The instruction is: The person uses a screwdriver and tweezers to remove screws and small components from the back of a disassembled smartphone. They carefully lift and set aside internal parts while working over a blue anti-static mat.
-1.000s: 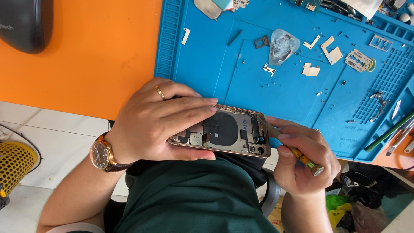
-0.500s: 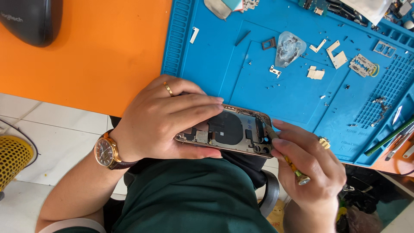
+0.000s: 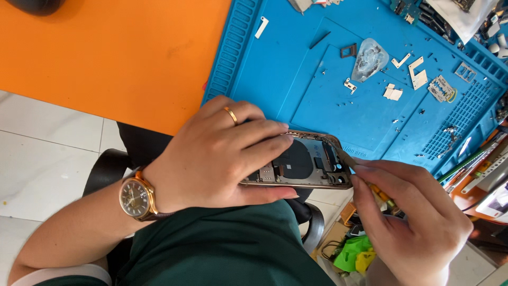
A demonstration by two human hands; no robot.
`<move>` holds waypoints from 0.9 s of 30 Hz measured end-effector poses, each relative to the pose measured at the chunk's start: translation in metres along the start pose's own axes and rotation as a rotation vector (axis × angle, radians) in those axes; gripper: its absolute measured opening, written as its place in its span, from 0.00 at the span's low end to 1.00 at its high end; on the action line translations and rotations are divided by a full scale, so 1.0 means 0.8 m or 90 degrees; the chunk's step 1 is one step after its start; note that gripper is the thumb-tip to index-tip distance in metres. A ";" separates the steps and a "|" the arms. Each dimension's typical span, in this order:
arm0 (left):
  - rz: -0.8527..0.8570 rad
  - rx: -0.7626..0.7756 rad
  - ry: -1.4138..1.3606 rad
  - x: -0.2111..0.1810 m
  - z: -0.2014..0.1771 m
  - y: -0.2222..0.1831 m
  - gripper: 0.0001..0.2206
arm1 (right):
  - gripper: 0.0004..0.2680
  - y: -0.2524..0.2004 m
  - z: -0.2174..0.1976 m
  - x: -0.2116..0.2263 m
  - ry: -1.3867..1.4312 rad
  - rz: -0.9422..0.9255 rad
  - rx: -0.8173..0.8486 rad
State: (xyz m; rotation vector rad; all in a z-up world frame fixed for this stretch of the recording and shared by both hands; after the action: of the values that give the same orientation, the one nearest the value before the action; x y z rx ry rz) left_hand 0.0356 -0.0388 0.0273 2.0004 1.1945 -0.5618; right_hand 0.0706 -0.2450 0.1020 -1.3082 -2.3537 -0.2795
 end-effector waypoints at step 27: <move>-0.047 -0.061 -0.064 0.002 0.005 -0.021 0.27 | 0.07 -0.043 0.023 -0.009 -0.446 -0.246 0.011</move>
State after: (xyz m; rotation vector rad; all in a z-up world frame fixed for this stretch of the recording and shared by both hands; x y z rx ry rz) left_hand 0.0212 -0.0357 0.0175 1.8321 1.2158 -0.6221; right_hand 0.0400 -0.2617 0.0840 -1.0379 -3.1877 0.1164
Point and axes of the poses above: each hand's wrist, its own y-axis towards the middle knuckle, its own z-axis out of the palm, x = y × z, the point moved 7 cm from there along y, towards the middle knuckle, and after that the axes turned 4 degrees about -x, right-handed, at the moved point
